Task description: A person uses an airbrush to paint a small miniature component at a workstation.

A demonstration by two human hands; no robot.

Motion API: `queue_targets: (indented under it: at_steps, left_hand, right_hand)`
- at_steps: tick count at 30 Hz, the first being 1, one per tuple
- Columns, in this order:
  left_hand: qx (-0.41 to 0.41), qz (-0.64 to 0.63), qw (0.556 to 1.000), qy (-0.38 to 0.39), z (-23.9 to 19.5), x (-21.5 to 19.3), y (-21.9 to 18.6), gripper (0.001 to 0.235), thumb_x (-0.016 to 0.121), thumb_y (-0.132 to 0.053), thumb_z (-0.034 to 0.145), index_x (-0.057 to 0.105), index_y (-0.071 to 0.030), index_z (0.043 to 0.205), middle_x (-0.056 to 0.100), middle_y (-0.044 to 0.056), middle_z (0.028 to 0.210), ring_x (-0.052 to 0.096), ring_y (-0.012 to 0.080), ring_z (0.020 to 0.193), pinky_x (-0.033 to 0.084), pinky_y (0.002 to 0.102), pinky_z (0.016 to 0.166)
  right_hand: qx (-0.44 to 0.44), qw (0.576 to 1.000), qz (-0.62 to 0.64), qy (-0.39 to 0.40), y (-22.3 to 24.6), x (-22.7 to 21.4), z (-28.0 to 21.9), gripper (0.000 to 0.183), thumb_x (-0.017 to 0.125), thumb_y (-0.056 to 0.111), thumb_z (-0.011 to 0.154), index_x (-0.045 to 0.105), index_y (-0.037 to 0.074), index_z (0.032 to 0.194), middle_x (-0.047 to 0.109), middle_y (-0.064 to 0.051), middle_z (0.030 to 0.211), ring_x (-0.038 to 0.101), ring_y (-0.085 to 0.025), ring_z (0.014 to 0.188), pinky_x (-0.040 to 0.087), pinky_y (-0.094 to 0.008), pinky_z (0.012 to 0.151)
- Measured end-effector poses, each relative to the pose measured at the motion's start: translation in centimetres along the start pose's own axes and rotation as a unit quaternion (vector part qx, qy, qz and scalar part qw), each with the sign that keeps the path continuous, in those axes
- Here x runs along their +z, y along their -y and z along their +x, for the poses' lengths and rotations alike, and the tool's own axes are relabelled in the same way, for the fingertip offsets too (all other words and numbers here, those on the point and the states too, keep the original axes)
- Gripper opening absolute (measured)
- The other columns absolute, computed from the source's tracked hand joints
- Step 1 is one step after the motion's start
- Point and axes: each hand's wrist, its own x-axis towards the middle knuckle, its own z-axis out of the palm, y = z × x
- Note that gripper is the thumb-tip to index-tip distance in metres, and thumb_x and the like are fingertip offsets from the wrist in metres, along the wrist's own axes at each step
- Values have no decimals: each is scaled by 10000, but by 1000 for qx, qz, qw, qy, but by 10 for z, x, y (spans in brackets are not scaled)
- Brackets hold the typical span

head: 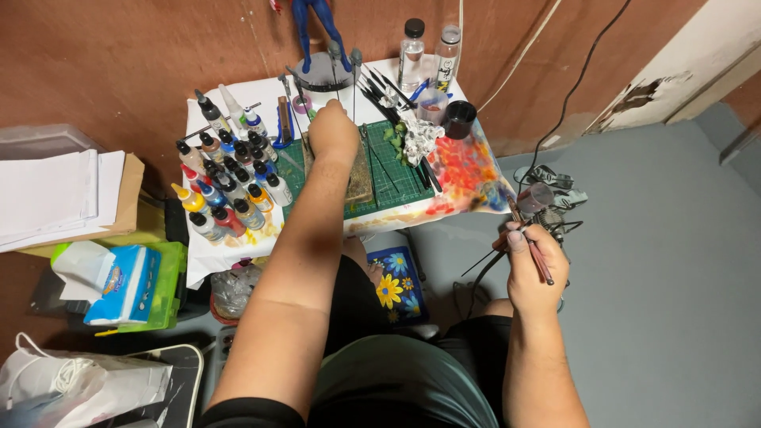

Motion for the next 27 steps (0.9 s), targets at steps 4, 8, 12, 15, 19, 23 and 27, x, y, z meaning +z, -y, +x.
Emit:
queue_targets:
  at_steps: [4,8,12,15,19,23,27]
  left_hand:
    - [3,37,999,-11,10,19,13,183,518,-64,1003,658,38,943,664,170,815,745,380,883,631,516,726]
    - [-7,55,998,-13,12,25,15,174,529,-30,973,672,35,897,626,143,773,748,377,857,629,519,714]
    - [-13,38,999,3,17,28,16,166,553,-19,951,679,73,898,614,162,762,745,391,843,625,519,705]
    - [-3,50,999,21,18,31,22,168,590,-55,955,680,79,908,627,181,772,745,398,850,625,531,701]
    - [34,97,994,40,-19,-9,-21,148,600,-18,936,701,88,910,636,198,776,741,419,854,618,566,702]
    - [160,111,978,81,-42,-5,-45,171,580,0,931,716,103,932,665,254,829,736,441,876,620,569,751]
    - [204,130,966,93,-21,20,-41,179,560,9,919,717,88,889,644,219,781,738,389,812,630,524,710]
  right_hand:
    - [-3,1000,-1,0,-5,-1,-1,112,645,-17,1040,711,-103,1067,669,-201,802,704,-253,744,567,-410,782]
    - [-13,1000,0,6,-6,0,0,110,656,-9,1037,714,-99,1064,670,-198,801,694,-242,741,564,-408,774]
    - [-13,1000,-15,8,1,1,1,112,666,-2,1032,726,-91,1063,672,-185,803,687,-226,755,559,-391,777]
    - [-10,1000,-4,0,1,-1,-1,111,669,-4,1031,723,-92,1069,682,-197,815,703,-250,756,573,-403,790]
    - [-6,1000,14,-7,-7,-2,-1,117,656,-1,1035,714,-96,1067,674,-199,803,712,-261,740,581,-404,772]
    - [-7,1000,6,-4,-10,0,-6,101,666,-10,1030,723,-88,1059,675,-192,815,706,-249,751,572,-394,774]
    - [-21,999,-23,-10,-8,0,-11,77,702,11,1017,742,-44,1052,719,-164,922,678,-201,827,542,-377,811]
